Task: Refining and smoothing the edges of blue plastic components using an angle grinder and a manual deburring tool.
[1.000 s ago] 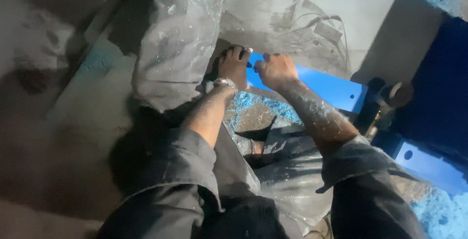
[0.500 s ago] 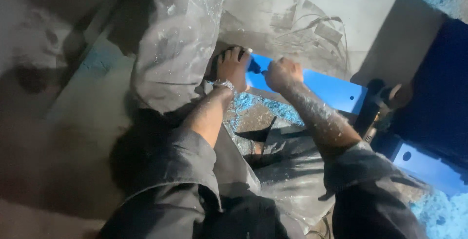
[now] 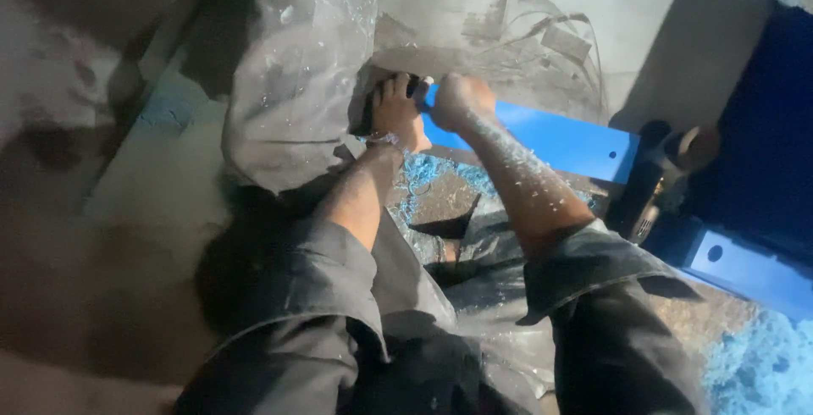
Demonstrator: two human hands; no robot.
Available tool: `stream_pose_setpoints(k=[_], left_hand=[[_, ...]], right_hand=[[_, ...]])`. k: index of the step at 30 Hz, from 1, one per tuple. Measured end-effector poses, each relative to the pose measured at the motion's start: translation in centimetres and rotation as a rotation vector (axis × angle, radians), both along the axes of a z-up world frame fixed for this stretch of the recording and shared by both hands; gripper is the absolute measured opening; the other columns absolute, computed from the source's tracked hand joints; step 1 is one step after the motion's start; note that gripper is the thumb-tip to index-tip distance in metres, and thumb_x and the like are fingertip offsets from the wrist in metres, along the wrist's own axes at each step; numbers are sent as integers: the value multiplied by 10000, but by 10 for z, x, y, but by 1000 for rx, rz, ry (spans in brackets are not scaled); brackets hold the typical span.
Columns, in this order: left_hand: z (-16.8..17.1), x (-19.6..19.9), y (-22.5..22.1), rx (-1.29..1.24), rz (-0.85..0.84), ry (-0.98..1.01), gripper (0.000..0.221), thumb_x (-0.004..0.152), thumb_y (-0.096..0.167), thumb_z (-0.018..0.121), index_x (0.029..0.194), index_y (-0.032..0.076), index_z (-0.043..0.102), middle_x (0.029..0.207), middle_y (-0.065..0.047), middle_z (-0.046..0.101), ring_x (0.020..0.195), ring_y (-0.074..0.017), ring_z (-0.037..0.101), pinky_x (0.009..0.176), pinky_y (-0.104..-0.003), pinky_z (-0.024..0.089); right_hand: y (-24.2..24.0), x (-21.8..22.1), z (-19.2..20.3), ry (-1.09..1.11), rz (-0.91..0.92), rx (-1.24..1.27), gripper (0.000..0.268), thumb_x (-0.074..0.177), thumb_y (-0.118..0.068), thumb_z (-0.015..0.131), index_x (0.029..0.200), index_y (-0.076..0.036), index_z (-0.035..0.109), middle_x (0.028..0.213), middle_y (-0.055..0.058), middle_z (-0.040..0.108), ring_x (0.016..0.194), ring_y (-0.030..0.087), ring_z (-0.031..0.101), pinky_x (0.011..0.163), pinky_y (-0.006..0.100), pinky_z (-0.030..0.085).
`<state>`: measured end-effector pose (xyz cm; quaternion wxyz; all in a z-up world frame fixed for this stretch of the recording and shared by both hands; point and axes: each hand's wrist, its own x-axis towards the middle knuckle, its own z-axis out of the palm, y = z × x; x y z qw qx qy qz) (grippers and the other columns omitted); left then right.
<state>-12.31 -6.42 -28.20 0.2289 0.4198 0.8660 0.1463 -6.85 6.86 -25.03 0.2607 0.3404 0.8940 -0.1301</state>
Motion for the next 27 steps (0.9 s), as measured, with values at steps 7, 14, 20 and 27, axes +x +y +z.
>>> stream_pose_setpoints(k=[7, 14, 20, 27], left_hand=[[-1, 4, 2, 2, -19, -36, 1166, 491, 348, 992, 1499, 215, 422, 1507, -207, 395, 1380, -430, 372, 1146, -595, 295], [-26, 29, 23, 200, -318, 120, 1205, 531, 345, 975, 1538, 62, 377, 1551, -177, 410, 1465, -383, 351, 1222, -573, 195], [-36, 10, 19, -84, -343, 196, 1180, 533, 320, 943, 1530, 49, 372, 1533, -186, 424, 1438, -379, 371, 1238, -584, 148], [12, 17, 16, -98, -399, 146, 1207, 528, 393, 957, 1546, 120, 367, 1591, -185, 332, 1481, -393, 264, 1205, -621, 70]], right_hand=[[31, 63, 55, -9, -74, 39, 472, 898, -516, 719, 991, -57, 777, 1009, 212, 725, 952, 391, 713, 817, 471, 573], [72, 202, 118, 95, -453, -114, 530, 890, -614, 713, 1063, -122, 807, 822, 113, 785, 768, 209, 744, 770, 391, 574], [102, 310, 103, 132, -690, -123, 364, 888, -393, 686, 1198, -230, 787, 869, 95, 786, 748, 247, 752, 732, 419, 607], [106, 318, 80, 236, -323, 60, 307, 887, -412, 747, 1152, -264, 788, 1041, 104, 774, 932, 323, 726, 795, 461, 575]])
